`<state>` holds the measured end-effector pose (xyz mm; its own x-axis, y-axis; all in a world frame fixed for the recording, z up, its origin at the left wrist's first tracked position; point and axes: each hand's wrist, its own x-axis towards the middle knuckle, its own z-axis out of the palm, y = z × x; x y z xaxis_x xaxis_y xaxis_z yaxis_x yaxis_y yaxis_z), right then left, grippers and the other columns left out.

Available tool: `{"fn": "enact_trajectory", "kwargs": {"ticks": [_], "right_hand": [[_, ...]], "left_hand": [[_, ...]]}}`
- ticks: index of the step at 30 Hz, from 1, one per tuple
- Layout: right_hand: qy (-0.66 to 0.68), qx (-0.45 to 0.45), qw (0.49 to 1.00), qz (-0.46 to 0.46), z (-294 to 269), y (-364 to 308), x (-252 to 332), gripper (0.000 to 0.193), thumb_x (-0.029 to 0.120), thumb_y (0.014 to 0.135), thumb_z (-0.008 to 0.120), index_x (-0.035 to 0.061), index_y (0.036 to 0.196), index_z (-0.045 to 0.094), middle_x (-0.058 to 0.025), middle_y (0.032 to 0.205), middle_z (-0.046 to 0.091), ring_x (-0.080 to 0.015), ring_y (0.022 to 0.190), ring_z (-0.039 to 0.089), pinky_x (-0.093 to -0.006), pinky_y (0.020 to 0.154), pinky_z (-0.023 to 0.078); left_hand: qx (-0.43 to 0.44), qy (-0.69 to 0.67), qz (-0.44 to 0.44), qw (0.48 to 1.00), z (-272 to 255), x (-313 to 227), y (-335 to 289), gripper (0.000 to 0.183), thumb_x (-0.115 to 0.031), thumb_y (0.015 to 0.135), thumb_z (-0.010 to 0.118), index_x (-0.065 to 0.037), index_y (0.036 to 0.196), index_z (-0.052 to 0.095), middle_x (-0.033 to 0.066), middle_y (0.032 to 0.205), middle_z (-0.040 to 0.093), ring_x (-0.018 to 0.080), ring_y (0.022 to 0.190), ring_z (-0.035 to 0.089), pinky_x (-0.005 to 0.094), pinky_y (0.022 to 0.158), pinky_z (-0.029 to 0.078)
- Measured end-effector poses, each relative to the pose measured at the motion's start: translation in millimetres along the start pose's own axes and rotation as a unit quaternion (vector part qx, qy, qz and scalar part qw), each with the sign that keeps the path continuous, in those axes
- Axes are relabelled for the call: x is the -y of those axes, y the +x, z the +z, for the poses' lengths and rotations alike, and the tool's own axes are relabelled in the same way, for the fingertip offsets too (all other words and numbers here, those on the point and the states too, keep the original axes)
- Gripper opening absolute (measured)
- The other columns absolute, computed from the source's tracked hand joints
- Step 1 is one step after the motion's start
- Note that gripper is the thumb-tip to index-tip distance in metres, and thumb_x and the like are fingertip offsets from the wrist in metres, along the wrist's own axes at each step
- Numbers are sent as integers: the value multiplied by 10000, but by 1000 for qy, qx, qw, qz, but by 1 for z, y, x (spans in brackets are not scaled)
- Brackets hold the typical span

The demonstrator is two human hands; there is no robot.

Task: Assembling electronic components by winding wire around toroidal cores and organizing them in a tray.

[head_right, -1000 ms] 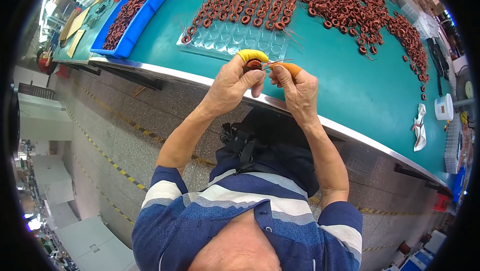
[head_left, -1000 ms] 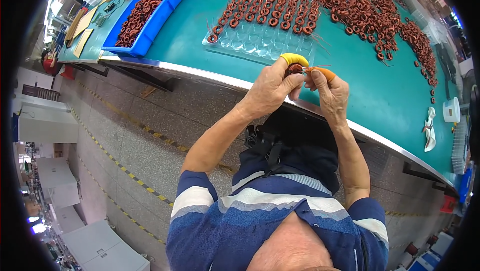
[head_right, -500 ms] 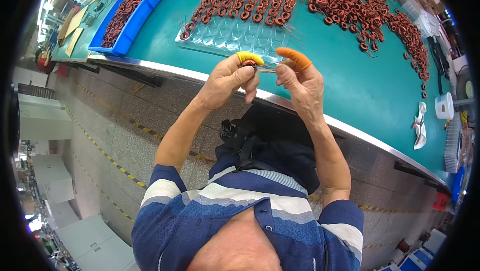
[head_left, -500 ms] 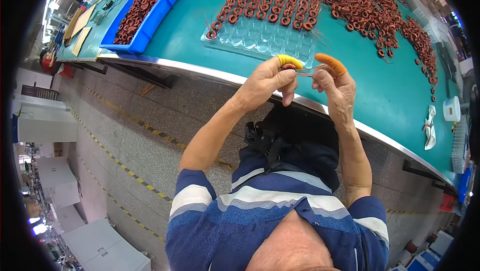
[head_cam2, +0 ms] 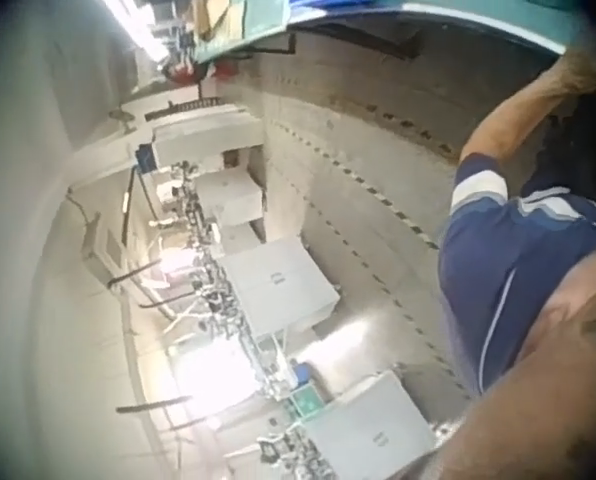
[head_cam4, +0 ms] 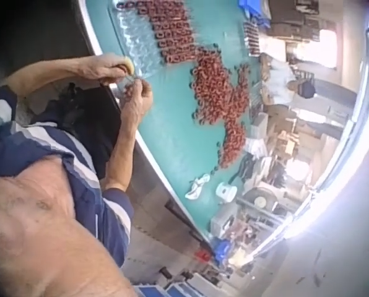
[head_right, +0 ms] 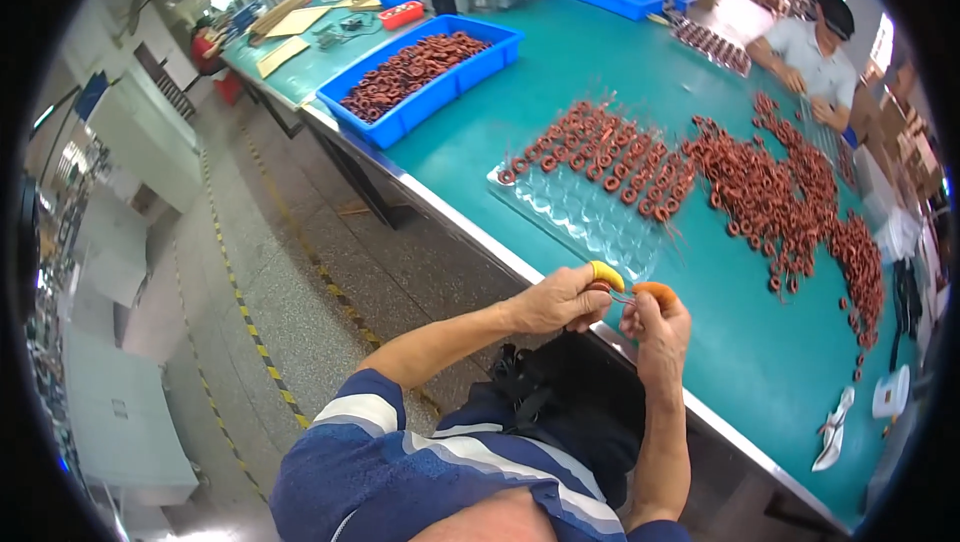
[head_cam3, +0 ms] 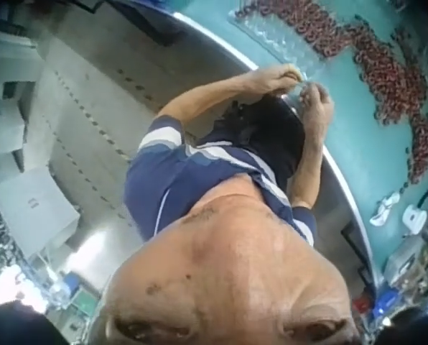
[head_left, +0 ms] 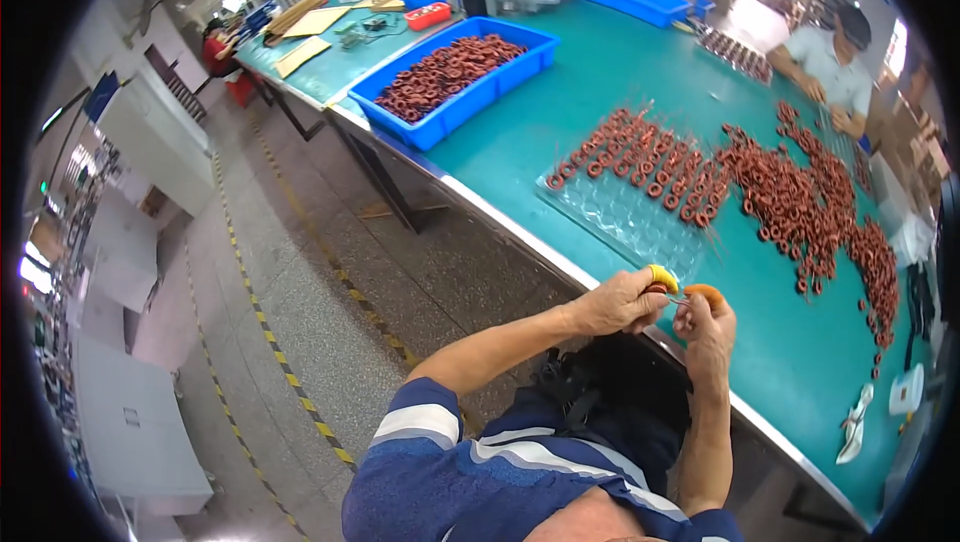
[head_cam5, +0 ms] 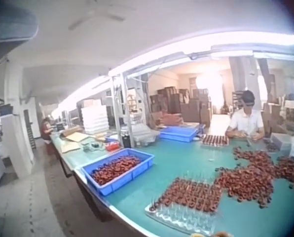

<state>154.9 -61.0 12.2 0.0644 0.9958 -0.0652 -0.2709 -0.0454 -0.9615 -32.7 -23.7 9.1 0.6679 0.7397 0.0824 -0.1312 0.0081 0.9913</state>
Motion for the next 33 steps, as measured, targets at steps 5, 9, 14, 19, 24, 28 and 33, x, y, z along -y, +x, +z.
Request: {"fn": "enact_trajectory", "kwargs": {"ticks": [5, 9, 14, 19, 24, 28, 33], "right_hand": [[-103, 10, 991, -90, 5, -7, 2, 181, 175, 908, 634, -5, 910, 627, -30, 635, 581, -90, 549, 532, -213, 510, 398], [-239, -117, 927, -263, 10, -18, -13, 149, 138, 897, 661, -7, 912, 629, -34, 650, 593, -91, 544, 544, -214, 504, 428], [-103, -106, 970, -191, 17, -26, 6, 182, 167, 953, 582, -6, 990, 621, -9, 667, 558, -58, 521, 469, -187, 469, 363], [-279, -14, 939, -203, 3, -39, 21, 202, 183, 948, 589, -14, 962, 630, -21, 656, 580, -63, 526, 511, -191, 468, 377], [-234, -116, 937, -232, 8, -51, 18, 269, 254, 948, 600, -11, 986, 615, -25, 695, 583, -67, 549, 512, -195, 480, 393], [-219, -95, 953, -188, 10, -78, 23, 282, 258, 927, 635, -3, 1010, 573, -29, 700, 566, -56, 510, 483, -176, 447, 359], [-136, -124, 957, -223, 6, -72, 25, 330, 269, 918, 645, -10, 1059, 540, -46, 757, 575, -63, 501, 484, -173, 430, 336]], "left_hand": [[-43, -71, 60, 995, 15, 10, 0, 254, -238, 1012, 457, -22, 1145, 477, 8, 699, 504, 70, 540, 469, 211, 484, 410], [-103, -111, 114, 982, 35, 13, -1, 226, -207, 1015, 446, -16, 1130, 478, 2, 676, 480, 70, 532, 441, 223, 480, 395], [-56, -151, 116, 980, 41, 12, -7, 182, -200, 1008, 437, -24, 1030, 471, -2, 612, 455, 74, 464, 437, 219, 416, 362], [-20, -170, 42, 984, 46, 13, -22, 180, -200, 1004, 432, -23, 989, 464, 1, 597, 456, 82, 447, 456, 215, 387, 359], [-95, -184, 96, 974, 63, 8, -31, 158, -174, 989, 455, -19, 983, 484, 4, 601, 479, 92, 459, 470, 230, 409, 380], [-118, -60, 123, 983, 72, -4, -40, 188, -184, 994, 463, -6, 1041, 502, 1, 652, 495, 74, 504, 461, 236, 457, 394], [-192, 141, 239, 941, 73, -11, -37, 237, -191, 976, 499, 8, 1103, 473, 117, 711, 579, 224, 615, 584, 347, 568, 455]]}}
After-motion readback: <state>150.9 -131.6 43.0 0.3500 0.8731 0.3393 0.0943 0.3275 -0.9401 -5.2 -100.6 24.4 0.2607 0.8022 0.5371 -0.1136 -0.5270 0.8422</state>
